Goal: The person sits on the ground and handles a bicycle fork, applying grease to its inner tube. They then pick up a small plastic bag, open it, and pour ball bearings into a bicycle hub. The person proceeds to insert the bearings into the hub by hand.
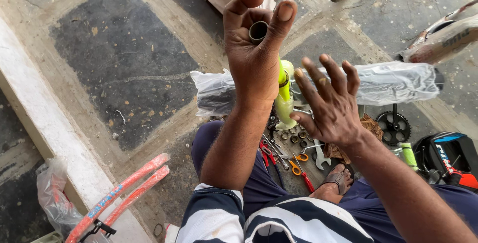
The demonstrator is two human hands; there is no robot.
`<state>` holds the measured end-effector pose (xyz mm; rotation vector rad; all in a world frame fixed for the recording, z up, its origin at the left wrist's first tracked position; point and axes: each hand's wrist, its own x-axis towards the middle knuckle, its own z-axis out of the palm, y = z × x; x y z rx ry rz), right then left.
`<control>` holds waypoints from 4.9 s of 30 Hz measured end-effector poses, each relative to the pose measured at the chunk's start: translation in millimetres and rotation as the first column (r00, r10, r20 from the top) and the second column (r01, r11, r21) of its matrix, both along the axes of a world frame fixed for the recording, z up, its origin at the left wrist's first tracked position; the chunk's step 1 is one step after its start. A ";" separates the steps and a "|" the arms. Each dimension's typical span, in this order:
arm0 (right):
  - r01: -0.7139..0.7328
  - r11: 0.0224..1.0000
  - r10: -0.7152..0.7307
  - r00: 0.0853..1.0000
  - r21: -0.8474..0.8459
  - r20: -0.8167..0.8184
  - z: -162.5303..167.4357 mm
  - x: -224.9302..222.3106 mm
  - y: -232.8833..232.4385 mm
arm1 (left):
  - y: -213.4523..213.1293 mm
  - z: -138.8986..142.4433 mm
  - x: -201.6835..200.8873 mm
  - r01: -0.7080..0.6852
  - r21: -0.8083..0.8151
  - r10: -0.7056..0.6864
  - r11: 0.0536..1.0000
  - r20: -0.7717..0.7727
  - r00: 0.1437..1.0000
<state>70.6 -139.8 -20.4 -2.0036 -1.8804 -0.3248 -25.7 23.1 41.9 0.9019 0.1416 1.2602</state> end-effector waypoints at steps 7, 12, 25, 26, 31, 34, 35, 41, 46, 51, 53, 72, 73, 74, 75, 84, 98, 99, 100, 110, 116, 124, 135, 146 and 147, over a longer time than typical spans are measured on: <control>0.208 0.962 -0.144 0.938 -0.180 0.315 4.0 -3.5 12.1 | -1.7 -2.6 0.8 -0.012 0.007 0.012 1.000 -0.025 1.000; 0.247 0.952 -0.115 0.837 -0.181 0.535 2.8 4.8 10.8 | 0.1 -4.6 2.1 -0.007 0.000 0.007 1.000 -0.030 1.000; -0.144 0.989 0.149 0.973 0.044 -0.174 5.4 3.2 1.9 | -7.4 0.4 3.5 0.047 -0.017 -0.048 0.999 -0.022 0.999; -0.150 0.987 0.157 0.960 0.050 -0.233 2.5 -2.7 1.7 | -7.6 0.6 3.1 0.038 -0.012 -0.038 0.999 -0.029 0.999; -0.117 0.993 0.117 0.993 0.004 -0.007 -2.4 -11.6 -8.2 | -6.4 0.8 0.4 -0.001 -0.024 -0.001 1.000 -0.067 0.998; -0.023 0.999 0.020 0.998 -0.046 -0.058 -3.6 -8.8 -9.1 | -7.0 0.9 0.1 0.021 -0.035 -0.024 0.999 -0.074 0.997; -0.004 0.996 -0.003 0.997 -0.093 -0.076 -4.2 -9.1 -8.6 | -7.1 1.0 0.1 0.031 -0.034 -0.034 0.999 -0.063 0.997; -0.028 0.996 0.056 0.938 0.088 -0.341 -0.2 -17.0 -11.1 | -6.6 1.0 0.3 0.029 -0.046 -0.031 0.999 -0.049 0.998; -0.034 0.993 0.102 0.692 0.109 -0.715 8.5 -15.3 -6.9 | -10.3 0.6 1.8 0.059 -0.030 -0.060 0.998 -0.041 0.997; -0.011 0.999 0.039 0.712 0.045 -0.701 -2.8 -17.7 2.1 | -13.2 1.6 2.9 0.066 -0.043 -0.068 0.997 -0.036 0.997; -0.020 1.000 0.023 0.833 0.012 -0.553 -9.5 -18.7 1.7 | -12.9 1.7 2.1 0.061 -0.047 -0.063 0.997 -0.058 0.996; 0.000 0.997 0.035 0.884 0.075 -0.466 9.1 -6.6 0.8 | -8.6 1.0 -3.2 0.020 -0.039 -0.021 0.999 -0.039 0.999; -0.010 0.996 0.057 0.839 0.090 -0.541 9.2 -7.2 1.4 | -9.9 0.7 -2.8 0.025 -0.032 -0.026 0.999 -0.039 0.999; -0.023 0.994 0.083 0.789 0.107 -0.608 8.9 -8.1 2.8 | -11.3 0.6 -2.0 0.032 -0.021 -0.033 0.999 -0.034 0.999; -0.035 0.992 0.109 0.733 0.122 -0.672 8.0 -10.1 5.0 | -12.3 0.6 -1.5 0.032 -0.015 -0.032 0.999 -0.032 0.999; 0.085 0.996 -0.081 0.989 0.031 -0.124 8.4 -9.2 7.9 | -10.2 -0.1 -1.7 0.013 -0.032 -0.016 0.999 -0.071 0.997; 0.070 0.997 -0.066 0.993 -0.027 0.100 22.3 6.0 -1.6 | -9.9 -1.4 1.1 0.031 -0.011 -0.031 0.999 -0.047 0.998; 0.048 0.998 -0.046 0.998 0.028 -0.052 21.8 2.4 2.6 | -10.7 -1.0 1.2 0.032 -0.008 -0.032 0.999 -0.046 0.998; 0.088 0.995 -0.083 0.993 -0.052 0.089 21.1 -1.4 6.7 | -11.1 -0.5 1.3 0.032 -0.004 -0.033 0.999 -0.045 0.998; -0.023 0.999 0.023 1.000 -0.034 0.007 27.0 5.3 3.9 | -9.1 0.7 -2.7 0.053 -0.016 -0.054 0.998 -0.040 0.998; -0.087 0.996 0.081 0.965 -0.015 -0.249 -3.8 -23.4 11.2 | -8.7 2.0 -2.5 0.025 -0.029 -0.027 0.999 -0.060 0.998; -0.056 0.998 0.055 0.988 0.001 -0.145 -9.7 -28.3 -7.3 | -8.4 -3.7 4.5 -0.037 -0.050 0.030 0.998 -0.118 0.993; 0.198 0.979 -0.176 0.949 0.058 -0.262 -20.6 -5.9 -78.8 | 29.2 -39.8 29.4 -0.343 0.053 0.346 0.938 -0.213 0.914; 0.434 0.899 -0.408 0.777 -0.062 -0.480 -54.8 4.8 -169.0 | 60.7 -45.0 16.6 -0.350 0.132 0.373 0.928 -0.248 0.894; 0.438 0.896 -0.413 0.751 -0.078 -0.515 -59.1 4.2 -171.7 | 60.0 -49.0 19.6 -0.394 0.138 0.418 0.909 -0.267 0.868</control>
